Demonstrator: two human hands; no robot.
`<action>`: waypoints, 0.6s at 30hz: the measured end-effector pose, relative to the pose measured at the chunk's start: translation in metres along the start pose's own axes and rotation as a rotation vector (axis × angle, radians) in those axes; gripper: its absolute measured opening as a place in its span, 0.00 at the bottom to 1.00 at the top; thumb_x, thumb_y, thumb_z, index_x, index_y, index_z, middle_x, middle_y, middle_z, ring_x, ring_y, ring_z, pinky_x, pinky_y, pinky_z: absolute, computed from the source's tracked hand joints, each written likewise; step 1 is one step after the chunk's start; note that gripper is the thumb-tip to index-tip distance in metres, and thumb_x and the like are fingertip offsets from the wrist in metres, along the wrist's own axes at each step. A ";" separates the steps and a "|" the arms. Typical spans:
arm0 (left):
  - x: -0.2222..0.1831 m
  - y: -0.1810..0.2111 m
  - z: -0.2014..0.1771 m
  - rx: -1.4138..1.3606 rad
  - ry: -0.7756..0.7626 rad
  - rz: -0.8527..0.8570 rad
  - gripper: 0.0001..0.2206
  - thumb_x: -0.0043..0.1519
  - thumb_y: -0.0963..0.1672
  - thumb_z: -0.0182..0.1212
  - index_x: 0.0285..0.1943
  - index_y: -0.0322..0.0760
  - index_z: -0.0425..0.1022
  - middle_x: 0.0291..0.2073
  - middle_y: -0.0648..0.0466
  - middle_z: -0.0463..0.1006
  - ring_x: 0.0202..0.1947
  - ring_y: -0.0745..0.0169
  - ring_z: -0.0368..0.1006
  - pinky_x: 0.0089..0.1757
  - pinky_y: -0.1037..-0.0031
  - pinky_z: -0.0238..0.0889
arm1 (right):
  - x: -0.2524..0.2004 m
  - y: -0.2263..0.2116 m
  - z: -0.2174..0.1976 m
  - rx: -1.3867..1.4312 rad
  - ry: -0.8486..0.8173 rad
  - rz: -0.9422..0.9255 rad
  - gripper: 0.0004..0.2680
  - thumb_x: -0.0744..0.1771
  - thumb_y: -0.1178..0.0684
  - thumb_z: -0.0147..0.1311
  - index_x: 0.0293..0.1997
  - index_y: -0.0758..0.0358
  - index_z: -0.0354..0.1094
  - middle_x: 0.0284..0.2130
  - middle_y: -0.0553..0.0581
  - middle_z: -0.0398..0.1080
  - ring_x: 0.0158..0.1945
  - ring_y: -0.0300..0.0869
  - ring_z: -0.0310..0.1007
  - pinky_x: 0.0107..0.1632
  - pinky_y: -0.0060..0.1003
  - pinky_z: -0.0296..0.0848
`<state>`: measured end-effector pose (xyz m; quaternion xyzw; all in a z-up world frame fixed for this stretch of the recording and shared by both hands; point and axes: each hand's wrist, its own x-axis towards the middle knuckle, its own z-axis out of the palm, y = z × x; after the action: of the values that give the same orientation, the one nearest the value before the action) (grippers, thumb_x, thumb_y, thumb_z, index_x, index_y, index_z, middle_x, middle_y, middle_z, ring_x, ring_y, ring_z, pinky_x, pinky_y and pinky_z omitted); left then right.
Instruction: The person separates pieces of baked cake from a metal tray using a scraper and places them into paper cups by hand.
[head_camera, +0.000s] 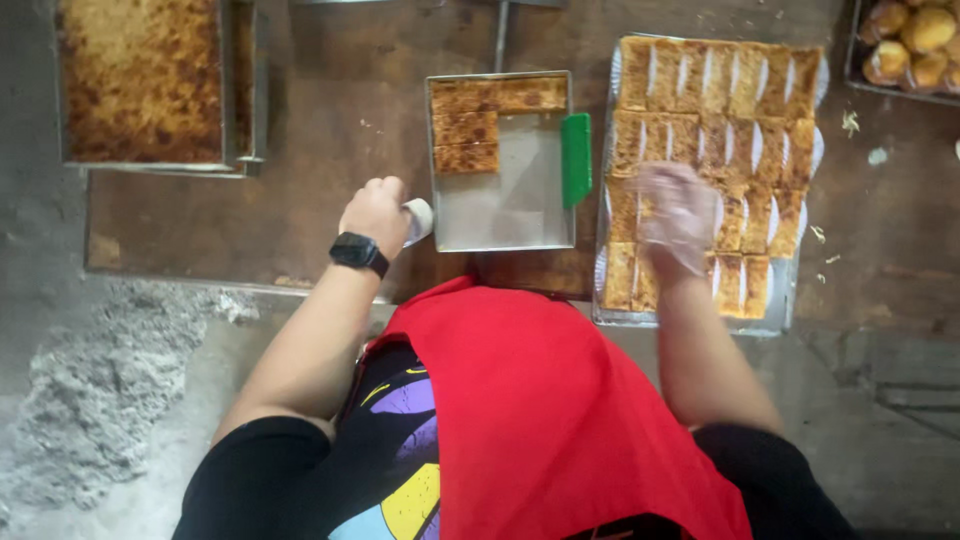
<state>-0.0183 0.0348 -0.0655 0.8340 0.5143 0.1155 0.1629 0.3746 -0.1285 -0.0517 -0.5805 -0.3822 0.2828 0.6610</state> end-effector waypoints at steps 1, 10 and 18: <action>0.000 -0.005 0.005 0.049 0.013 0.013 0.05 0.59 0.42 0.60 0.41 0.36 0.75 0.38 0.41 0.77 0.40 0.37 0.75 0.43 0.51 0.69 | 0.002 0.006 0.025 0.308 -0.099 0.153 0.08 0.69 0.55 0.55 0.50 0.67 0.72 0.41 0.58 0.76 0.43 0.41 0.76 0.52 0.35 0.76; -0.011 -0.005 -0.004 0.175 0.046 0.210 0.02 0.61 0.41 0.59 0.41 0.41 0.74 0.35 0.49 0.77 0.38 0.45 0.76 0.40 0.57 0.71 | 0.031 0.089 0.178 -0.196 -0.177 0.683 0.14 0.65 0.53 0.57 0.55 0.64 0.71 0.38 0.55 0.76 0.37 0.39 0.75 0.40 0.37 0.77; -0.006 0.007 -0.025 -0.006 -0.197 -0.282 0.13 0.56 0.46 0.66 0.42 0.33 0.73 0.38 0.38 0.79 0.40 0.35 0.77 0.42 0.51 0.70 | 0.047 0.133 0.190 -0.664 -0.218 0.539 0.19 0.59 0.48 0.66 0.51 0.68 0.73 0.43 0.66 0.79 0.45 0.49 0.80 0.47 0.40 0.78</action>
<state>-0.0238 0.0305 -0.0401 0.7603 0.6076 0.0106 0.2295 0.2508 0.0368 -0.1682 -0.8072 -0.3549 0.3665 0.2969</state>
